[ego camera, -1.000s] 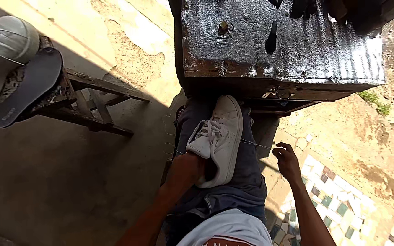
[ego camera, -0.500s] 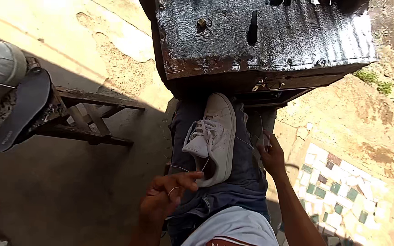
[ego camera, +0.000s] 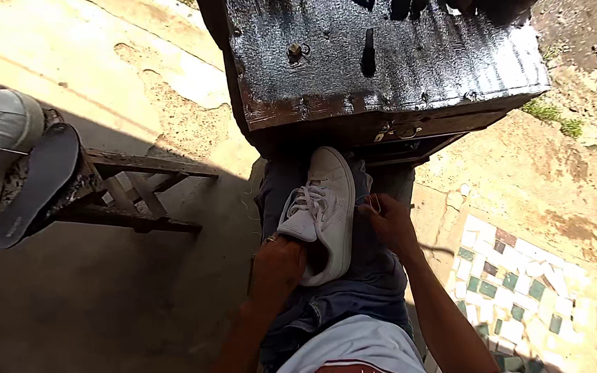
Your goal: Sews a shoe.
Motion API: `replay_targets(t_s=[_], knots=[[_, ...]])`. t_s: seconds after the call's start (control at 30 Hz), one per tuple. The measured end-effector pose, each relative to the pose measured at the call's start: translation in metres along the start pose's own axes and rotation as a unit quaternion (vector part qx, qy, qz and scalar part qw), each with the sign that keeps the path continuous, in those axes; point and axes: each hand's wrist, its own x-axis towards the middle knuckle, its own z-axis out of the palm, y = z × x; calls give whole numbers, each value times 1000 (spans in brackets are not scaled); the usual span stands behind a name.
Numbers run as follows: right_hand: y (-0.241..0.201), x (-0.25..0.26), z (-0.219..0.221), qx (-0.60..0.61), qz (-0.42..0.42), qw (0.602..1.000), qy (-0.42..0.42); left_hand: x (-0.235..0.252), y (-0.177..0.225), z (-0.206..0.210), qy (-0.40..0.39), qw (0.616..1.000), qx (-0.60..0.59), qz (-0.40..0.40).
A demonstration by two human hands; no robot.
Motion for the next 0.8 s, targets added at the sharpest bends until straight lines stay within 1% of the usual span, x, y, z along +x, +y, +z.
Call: replay_targets(t_s=[0.03,0.07,0.13,0.3,0.37,0.5,0.57,0.67,0.73,0.77,0.8], knots=[[-3,-2,9,-88,2,996,9,-1,-3,2,-6,1000,-8,5],[-5,-3,17,-142,-3,990,18,-2,-6,4,-7,1000,-18,12],[-8,-3,27,-189,-6,981,29,-13,-13,7,-9,999,-43,12],[-15,-4,31,-195,25,981,-4,-60,-25,-2,-9,997,-81,-7],[-17,-3,31,-198,29,980,-21,-77,-24,-5,-5,995,-102,-6],[-20,1,29,-204,38,977,-50,-121,-43,-16,-6,987,-157,-24],[-21,1,30,-207,43,975,-60,-134,-43,-21,-6,983,-179,-31],[-20,4,28,-195,43,978,-68,-123,-41,-16,-10,975,-221,-34],[-17,10,22,-175,34,981,-77,-94,-31,-14,0,957,-288,-24],[-16,14,20,-166,26,983,-80,-74,-22,-16,-6,948,-317,-18],[-16,15,20,-157,19,984,-81,-54,-11,-16,-30,949,-312,-20]])
